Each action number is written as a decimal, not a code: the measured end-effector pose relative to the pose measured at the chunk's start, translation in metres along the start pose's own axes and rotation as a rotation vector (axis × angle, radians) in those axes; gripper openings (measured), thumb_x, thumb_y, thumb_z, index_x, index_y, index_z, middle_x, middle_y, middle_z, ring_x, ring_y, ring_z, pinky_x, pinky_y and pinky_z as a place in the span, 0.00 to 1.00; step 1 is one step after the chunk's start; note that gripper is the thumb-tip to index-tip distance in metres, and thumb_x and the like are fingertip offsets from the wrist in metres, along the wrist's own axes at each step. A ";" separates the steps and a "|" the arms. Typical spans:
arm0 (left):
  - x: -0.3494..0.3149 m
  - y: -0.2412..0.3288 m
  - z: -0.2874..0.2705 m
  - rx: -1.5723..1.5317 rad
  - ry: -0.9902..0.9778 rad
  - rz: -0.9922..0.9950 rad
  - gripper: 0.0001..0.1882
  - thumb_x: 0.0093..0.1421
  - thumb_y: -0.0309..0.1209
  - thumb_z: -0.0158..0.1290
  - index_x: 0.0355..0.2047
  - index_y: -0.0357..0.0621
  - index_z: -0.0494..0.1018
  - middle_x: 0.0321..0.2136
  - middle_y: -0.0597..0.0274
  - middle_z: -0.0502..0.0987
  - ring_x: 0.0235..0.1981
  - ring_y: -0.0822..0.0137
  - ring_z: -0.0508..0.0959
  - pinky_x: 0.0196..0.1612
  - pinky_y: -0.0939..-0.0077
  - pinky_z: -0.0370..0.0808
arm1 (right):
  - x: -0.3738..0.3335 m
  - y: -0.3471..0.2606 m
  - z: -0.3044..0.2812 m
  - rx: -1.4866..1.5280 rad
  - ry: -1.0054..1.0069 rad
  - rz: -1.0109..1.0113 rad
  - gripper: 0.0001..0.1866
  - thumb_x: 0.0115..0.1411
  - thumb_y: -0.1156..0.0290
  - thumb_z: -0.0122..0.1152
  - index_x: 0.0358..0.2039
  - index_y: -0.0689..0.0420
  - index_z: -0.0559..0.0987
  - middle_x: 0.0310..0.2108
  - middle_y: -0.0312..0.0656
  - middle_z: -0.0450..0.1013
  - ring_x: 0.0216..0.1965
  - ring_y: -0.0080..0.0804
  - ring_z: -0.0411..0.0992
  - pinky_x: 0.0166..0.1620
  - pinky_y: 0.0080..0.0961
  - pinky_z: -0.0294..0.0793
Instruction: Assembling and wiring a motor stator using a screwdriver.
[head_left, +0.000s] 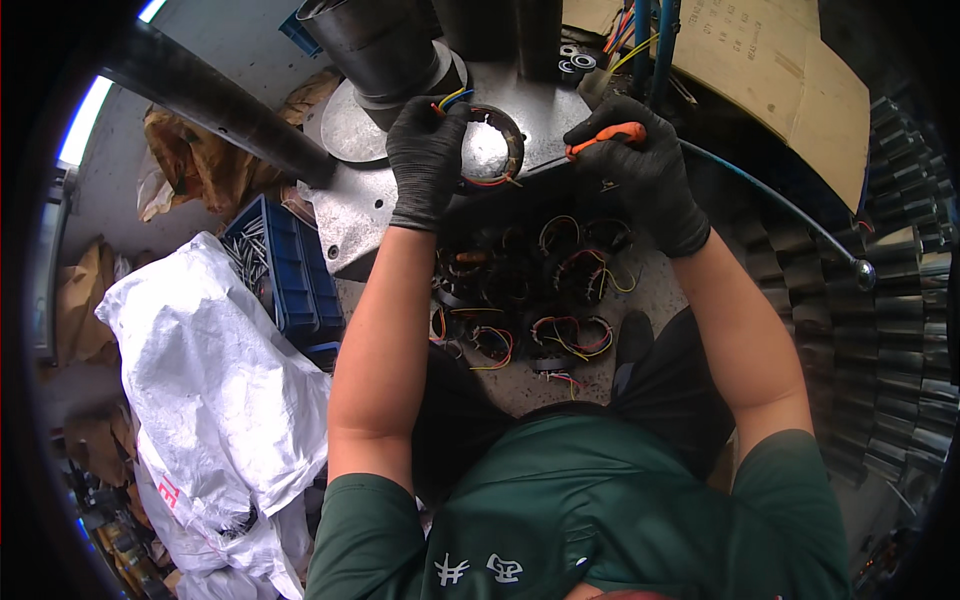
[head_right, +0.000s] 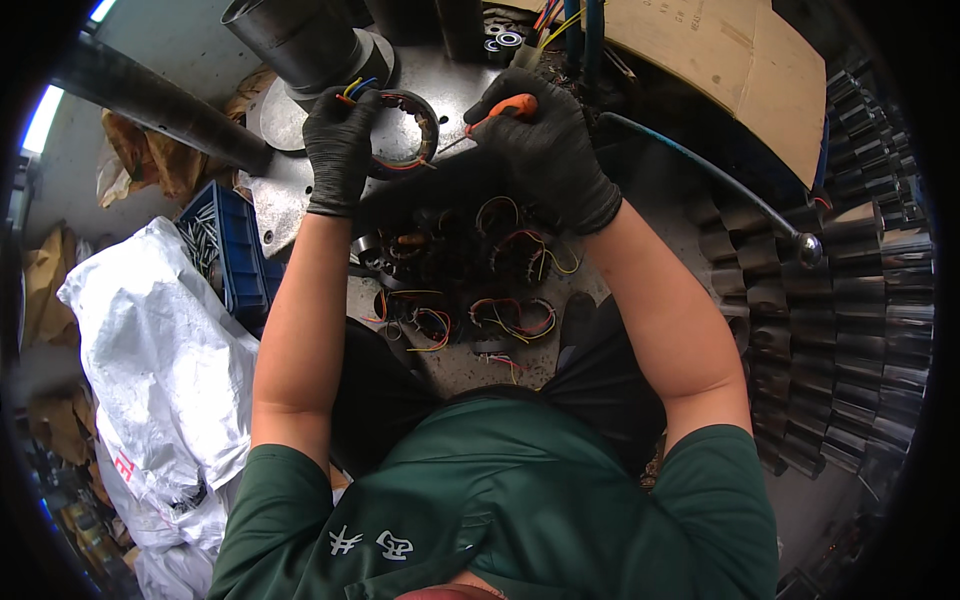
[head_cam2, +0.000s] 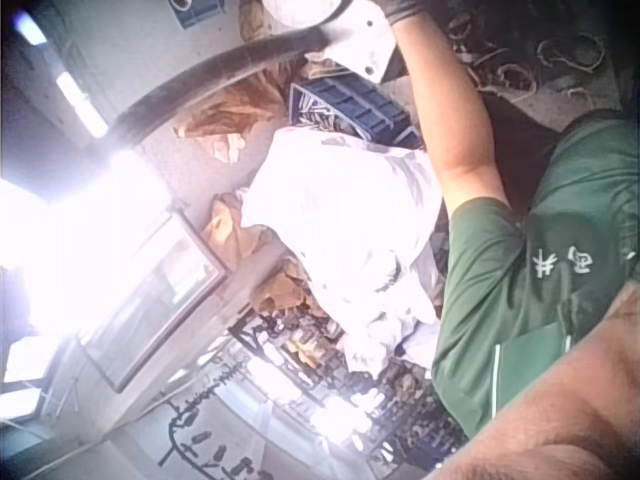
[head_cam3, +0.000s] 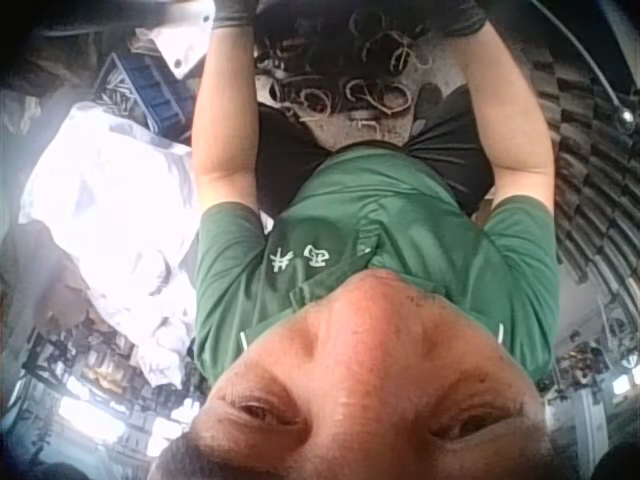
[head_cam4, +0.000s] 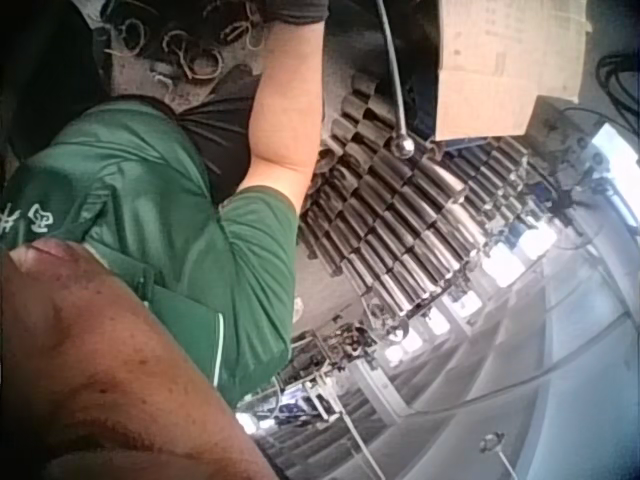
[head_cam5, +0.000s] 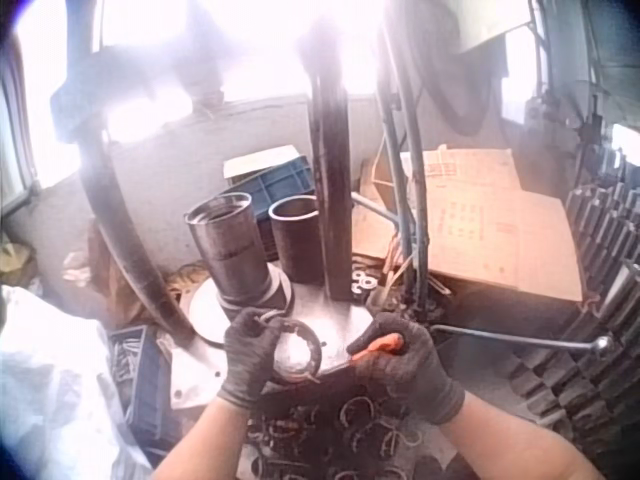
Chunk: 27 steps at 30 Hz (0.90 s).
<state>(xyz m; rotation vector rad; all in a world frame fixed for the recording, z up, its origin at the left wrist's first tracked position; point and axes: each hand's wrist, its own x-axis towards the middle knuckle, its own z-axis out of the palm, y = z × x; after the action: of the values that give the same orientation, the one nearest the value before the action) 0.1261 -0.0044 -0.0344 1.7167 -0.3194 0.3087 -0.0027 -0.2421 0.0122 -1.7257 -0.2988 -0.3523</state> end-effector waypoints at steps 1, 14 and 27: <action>0.001 -0.002 0.000 0.011 0.011 0.025 0.13 0.64 0.33 0.67 0.41 0.36 0.82 0.32 0.63 0.84 0.33 0.76 0.78 0.39 0.76 0.76 | -0.001 0.001 0.001 0.001 -0.001 0.000 0.07 0.61 0.78 0.68 0.41 0.59 0.82 0.35 0.38 0.83 0.39 0.22 0.81 0.43 0.23 0.80; 0.007 -0.021 -0.006 0.079 0.068 0.056 0.13 0.66 0.35 0.63 0.40 0.36 0.82 0.33 0.60 0.84 0.32 0.73 0.79 0.39 0.73 0.76 | -0.007 0.019 0.031 -0.119 0.174 -0.165 0.12 0.59 0.78 0.71 0.43 0.60 0.82 0.38 0.41 0.83 0.40 0.23 0.81 0.46 0.24 0.81; -0.014 -0.009 -0.015 0.870 0.029 0.165 0.21 0.71 0.45 0.52 0.41 0.36 0.79 0.36 0.39 0.82 0.42 0.39 0.81 0.48 0.47 0.76 | -0.018 0.048 0.038 -0.053 0.143 -0.081 0.11 0.62 0.73 0.71 0.44 0.60 0.83 0.41 0.41 0.83 0.41 0.22 0.78 0.46 0.24 0.80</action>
<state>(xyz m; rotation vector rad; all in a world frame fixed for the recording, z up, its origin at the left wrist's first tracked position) 0.1158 0.0124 -0.0459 2.5391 -0.3279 0.6595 0.0019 -0.2132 -0.0452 -1.7336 -0.2574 -0.5449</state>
